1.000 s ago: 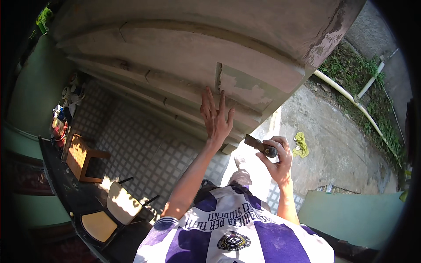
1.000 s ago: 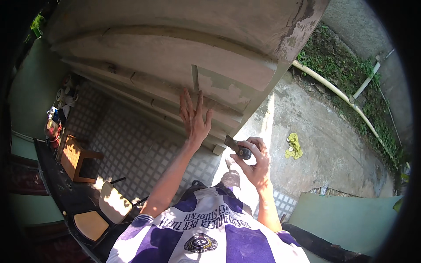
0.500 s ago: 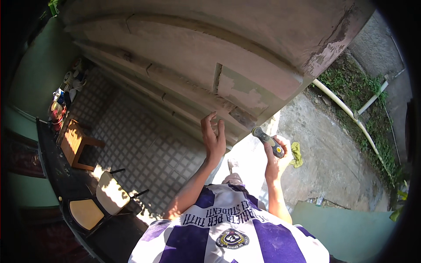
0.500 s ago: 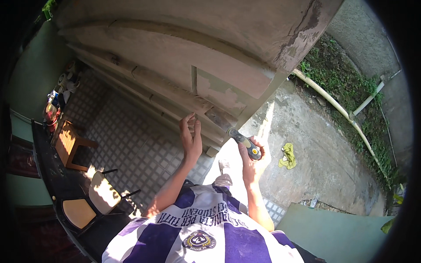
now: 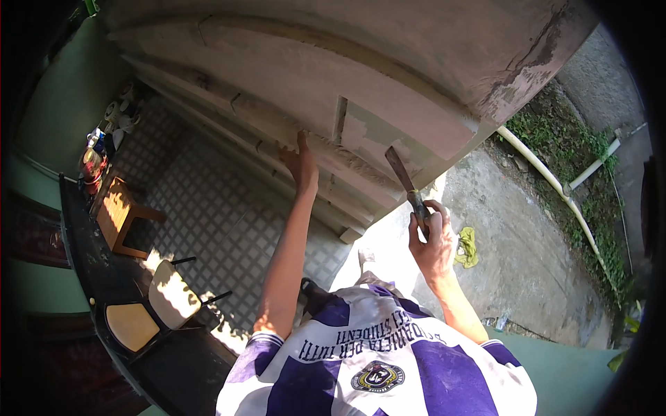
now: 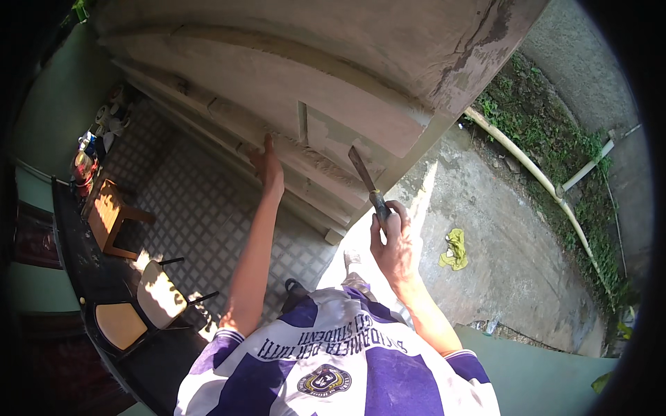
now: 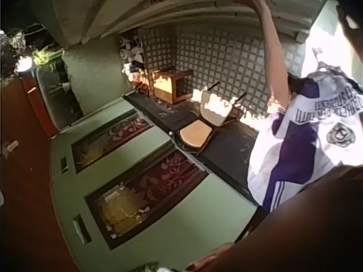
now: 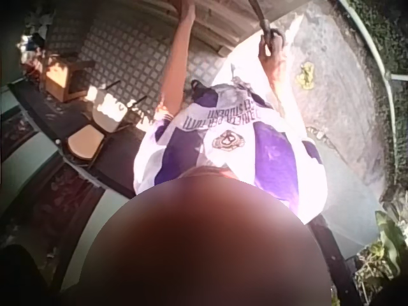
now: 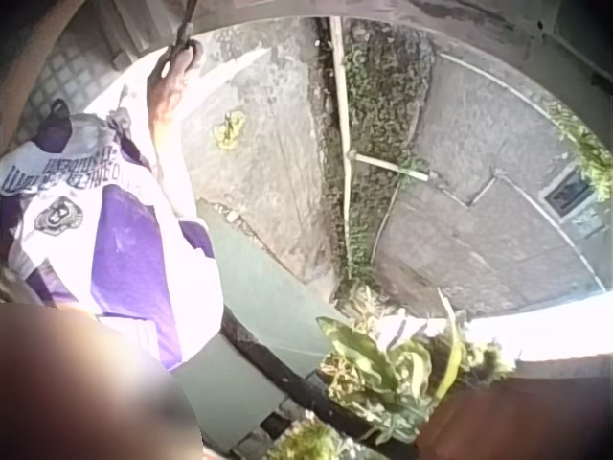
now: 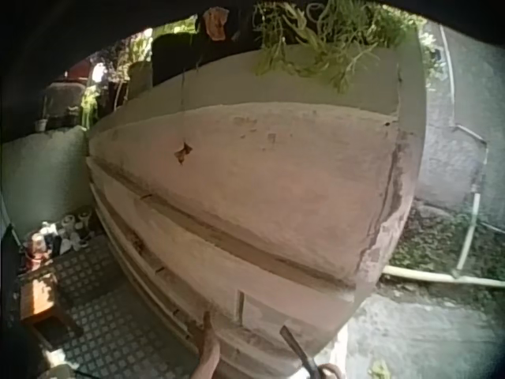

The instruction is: Repairing a recessed section of a wall using a putty knife and filler material.

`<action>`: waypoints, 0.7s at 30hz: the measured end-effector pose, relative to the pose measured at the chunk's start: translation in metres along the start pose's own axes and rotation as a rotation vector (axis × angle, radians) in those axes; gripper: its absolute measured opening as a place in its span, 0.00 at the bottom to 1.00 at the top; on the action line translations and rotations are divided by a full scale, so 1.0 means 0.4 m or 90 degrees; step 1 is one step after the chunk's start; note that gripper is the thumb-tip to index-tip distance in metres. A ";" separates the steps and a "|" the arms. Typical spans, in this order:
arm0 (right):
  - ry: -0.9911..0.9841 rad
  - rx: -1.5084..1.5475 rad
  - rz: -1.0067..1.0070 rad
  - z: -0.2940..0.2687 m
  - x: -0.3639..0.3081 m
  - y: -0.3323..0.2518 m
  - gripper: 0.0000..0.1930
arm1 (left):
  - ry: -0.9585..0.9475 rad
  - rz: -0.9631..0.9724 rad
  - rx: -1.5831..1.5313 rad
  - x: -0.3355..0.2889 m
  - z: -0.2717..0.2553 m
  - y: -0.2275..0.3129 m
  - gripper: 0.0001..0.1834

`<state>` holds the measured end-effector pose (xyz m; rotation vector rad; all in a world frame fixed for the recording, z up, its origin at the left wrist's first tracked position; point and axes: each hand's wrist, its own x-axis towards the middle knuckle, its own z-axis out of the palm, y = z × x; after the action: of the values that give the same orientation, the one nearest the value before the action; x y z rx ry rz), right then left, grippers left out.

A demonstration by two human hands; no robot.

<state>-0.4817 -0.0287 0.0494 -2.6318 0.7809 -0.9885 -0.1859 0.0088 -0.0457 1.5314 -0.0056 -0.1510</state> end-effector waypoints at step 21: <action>-0.285 -0.349 0.032 -0.025 0.094 -0.079 0.47 | 0.214 -0.006 0.224 0.253 0.099 0.014 0.37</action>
<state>-0.4517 -0.0233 0.0893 -3.0835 1.1095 -0.1486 -0.0892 -0.0407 -0.0476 1.8919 0.2538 0.1090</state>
